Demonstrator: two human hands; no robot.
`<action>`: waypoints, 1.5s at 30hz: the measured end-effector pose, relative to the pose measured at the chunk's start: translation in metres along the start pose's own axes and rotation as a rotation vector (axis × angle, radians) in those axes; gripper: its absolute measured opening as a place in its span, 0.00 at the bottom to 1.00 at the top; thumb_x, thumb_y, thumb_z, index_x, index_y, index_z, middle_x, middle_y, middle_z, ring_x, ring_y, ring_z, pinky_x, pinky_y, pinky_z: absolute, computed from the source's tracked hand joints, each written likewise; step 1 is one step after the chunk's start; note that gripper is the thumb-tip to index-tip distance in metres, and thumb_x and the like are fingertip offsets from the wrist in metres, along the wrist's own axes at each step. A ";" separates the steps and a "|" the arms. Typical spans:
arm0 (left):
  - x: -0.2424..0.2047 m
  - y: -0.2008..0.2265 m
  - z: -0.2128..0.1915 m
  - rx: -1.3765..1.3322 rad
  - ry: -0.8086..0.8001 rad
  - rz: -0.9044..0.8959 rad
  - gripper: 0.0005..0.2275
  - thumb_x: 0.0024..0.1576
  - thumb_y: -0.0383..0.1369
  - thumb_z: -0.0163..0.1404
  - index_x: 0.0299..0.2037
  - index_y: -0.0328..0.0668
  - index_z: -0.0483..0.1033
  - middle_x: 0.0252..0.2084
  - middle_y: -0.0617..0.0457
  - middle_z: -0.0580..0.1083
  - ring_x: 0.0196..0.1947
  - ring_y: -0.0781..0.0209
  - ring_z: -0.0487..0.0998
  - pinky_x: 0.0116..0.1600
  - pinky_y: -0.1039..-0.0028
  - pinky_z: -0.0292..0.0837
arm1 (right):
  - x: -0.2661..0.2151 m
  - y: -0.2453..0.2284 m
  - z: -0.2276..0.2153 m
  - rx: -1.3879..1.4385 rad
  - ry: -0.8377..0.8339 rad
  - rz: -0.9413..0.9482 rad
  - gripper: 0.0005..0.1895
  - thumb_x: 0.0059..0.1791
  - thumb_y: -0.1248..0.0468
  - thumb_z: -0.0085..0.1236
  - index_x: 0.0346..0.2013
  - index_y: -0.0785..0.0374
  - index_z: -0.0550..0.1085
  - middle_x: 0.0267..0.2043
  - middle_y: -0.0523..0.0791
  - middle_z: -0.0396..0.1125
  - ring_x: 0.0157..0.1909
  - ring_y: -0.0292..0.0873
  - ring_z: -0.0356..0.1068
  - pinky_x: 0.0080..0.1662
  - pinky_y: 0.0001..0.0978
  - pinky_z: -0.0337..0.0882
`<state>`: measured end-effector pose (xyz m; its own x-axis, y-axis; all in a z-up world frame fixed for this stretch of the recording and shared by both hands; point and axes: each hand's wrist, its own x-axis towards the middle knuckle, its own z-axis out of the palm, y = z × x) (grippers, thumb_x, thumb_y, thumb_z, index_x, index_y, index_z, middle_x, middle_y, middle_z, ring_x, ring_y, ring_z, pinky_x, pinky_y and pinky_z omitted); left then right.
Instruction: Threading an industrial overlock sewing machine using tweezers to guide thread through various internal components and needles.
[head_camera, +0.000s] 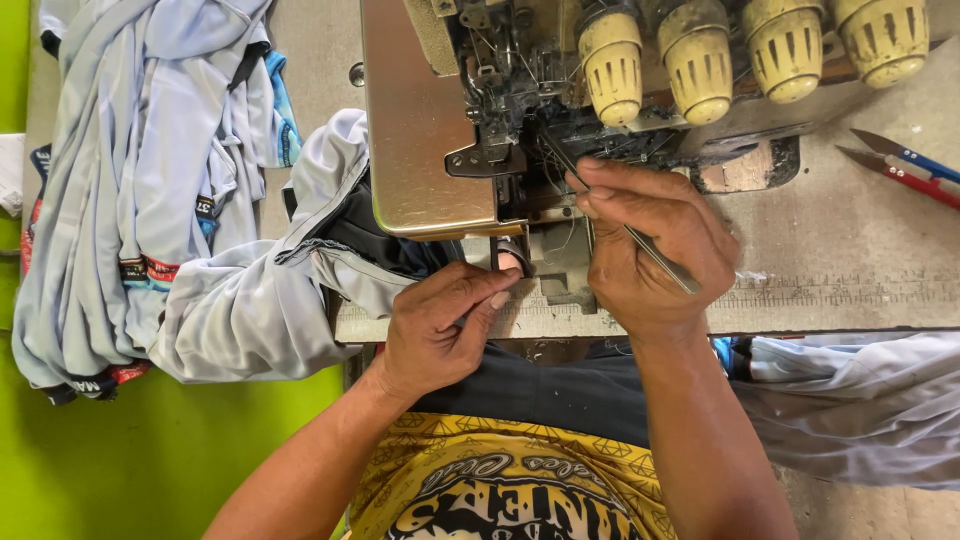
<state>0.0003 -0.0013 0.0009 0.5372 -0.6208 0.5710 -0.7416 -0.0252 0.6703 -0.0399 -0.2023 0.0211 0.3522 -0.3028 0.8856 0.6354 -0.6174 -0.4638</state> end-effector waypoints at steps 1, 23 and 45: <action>0.000 0.000 0.000 0.000 0.000 0.000 0.09 0.62 0.22 0.50 0.50 0.30 0.77 0.40 0.42 0.79 0.33 0.57 0.80 0.37 0.75 0.77 | 0.000 0.001 0.000 0.000 0.000 0.000 0.10 0.47 0.91 0.54 0.34 0.79 0.71 0.39 0.65 0.70 0.41 0.60 0.78 0.41 0.43 0.85; 0.000 -0.001 0.000 0.008 0.001 -0.002 0.08 0.62 0.22 0.50 0.50 0.30 0.77 0.40 0.41 0.79 0.34 0.56 0.81 0.38 0.74 0.79 | 0.001 0.005 0.001 0.047 -0.014 -0.025 0.11 0.46 0.93 0.52 0.35 0.79 0.70 0.39 0.65 0.70 0.43 0.60 0.77 0.44 0.46 0.86; -0.002 -0.003 0.001 -0.023 0.007 -0.001 0.09 0.61 0.21 0.49 0.50 0.29 0.77 0.40 0.41 0.79 0.33 0.57 0.81 0.37 0.75 0.79 | 0.003 -0.001 -0.014 -0.007 0.016 0.043 0.05 0.54 0.74 0.57 0.40 0.72 0.69 0.40 0.62 0.71 0.43 0.60 0.78 0.47 0.47 0.83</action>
<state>0.0013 -0.0006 -0.0022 0.5407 -0.6150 0.5739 -0.7317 -0.0073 0.6816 -0.0497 -0.2128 0.0250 0.3680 -0.3402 0.8654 0.6151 -0.6089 -0.5009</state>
